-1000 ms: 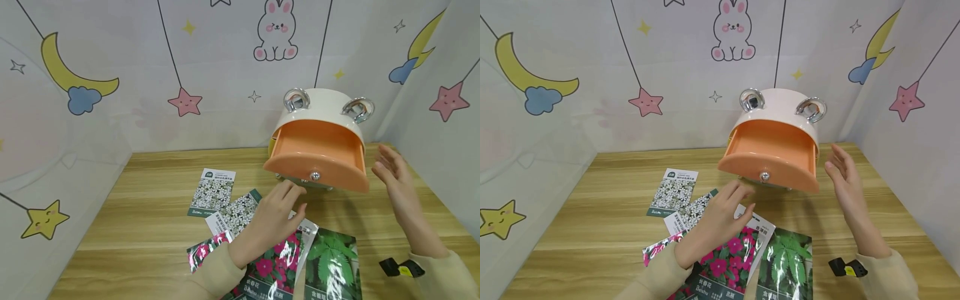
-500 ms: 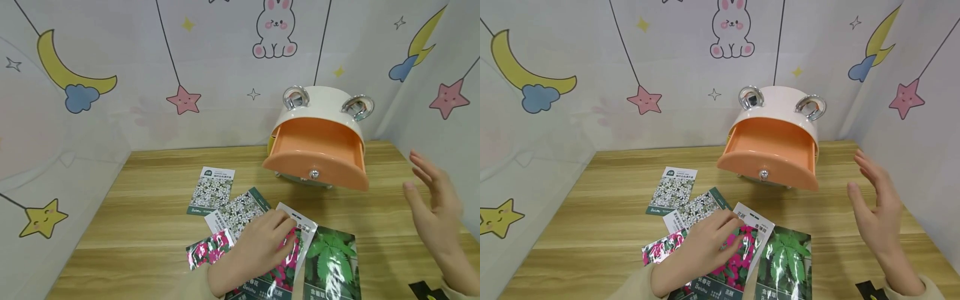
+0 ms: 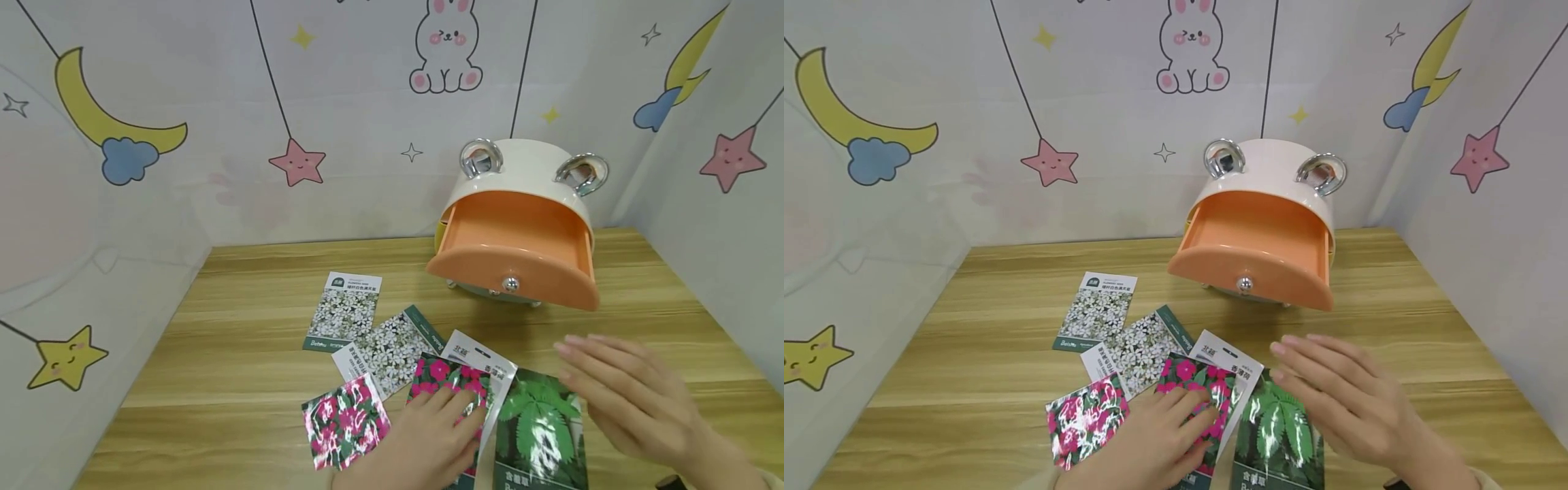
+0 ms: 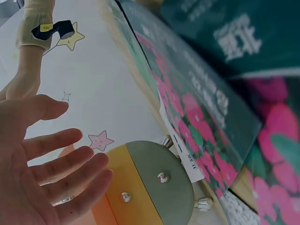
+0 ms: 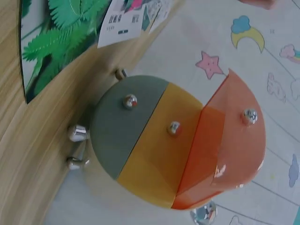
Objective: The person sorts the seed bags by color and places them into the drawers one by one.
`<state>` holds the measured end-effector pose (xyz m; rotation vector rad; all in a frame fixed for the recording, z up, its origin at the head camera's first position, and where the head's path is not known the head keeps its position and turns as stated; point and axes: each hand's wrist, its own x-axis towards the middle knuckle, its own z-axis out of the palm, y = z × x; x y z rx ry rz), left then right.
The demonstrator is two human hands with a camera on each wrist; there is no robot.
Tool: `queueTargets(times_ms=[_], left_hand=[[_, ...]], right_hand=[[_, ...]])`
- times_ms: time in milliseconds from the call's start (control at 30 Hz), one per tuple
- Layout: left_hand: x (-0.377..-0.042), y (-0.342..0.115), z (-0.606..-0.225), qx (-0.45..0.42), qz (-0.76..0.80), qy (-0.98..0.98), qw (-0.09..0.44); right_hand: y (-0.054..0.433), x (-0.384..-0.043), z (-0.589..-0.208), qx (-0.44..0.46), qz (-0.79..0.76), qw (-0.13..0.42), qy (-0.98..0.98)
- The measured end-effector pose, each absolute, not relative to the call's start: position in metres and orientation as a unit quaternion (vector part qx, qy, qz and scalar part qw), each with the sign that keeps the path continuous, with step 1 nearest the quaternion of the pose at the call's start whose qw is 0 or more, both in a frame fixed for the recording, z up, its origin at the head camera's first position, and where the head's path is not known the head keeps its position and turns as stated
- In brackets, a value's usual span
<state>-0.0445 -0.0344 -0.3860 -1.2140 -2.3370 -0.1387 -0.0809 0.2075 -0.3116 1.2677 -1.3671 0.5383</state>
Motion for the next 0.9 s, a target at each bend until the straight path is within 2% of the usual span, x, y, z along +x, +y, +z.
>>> queueTargets(times_ms=[267, 700, 900], left_hand=[[-0.04, -0.035, -0.396, -0.438, -0.026, -0.861, 0.256], [-0.035, -0.04, -0.416, -0.427, 0.032, -0.87, 0.244], [-0.035, -0.038, -0.42, -0.43, 0.079, -0.877, 0.199]], right_hand=[[0.205, -0.078, -0.335, 0.592, 0.142, 0.394, -0.689], [0.202, -0.093, -0.389, 0.575, 0.045, 0.244, -0.779], [0.196, -0.102, -0.404, 0.567, 0.02, 0.173, -0.805]])
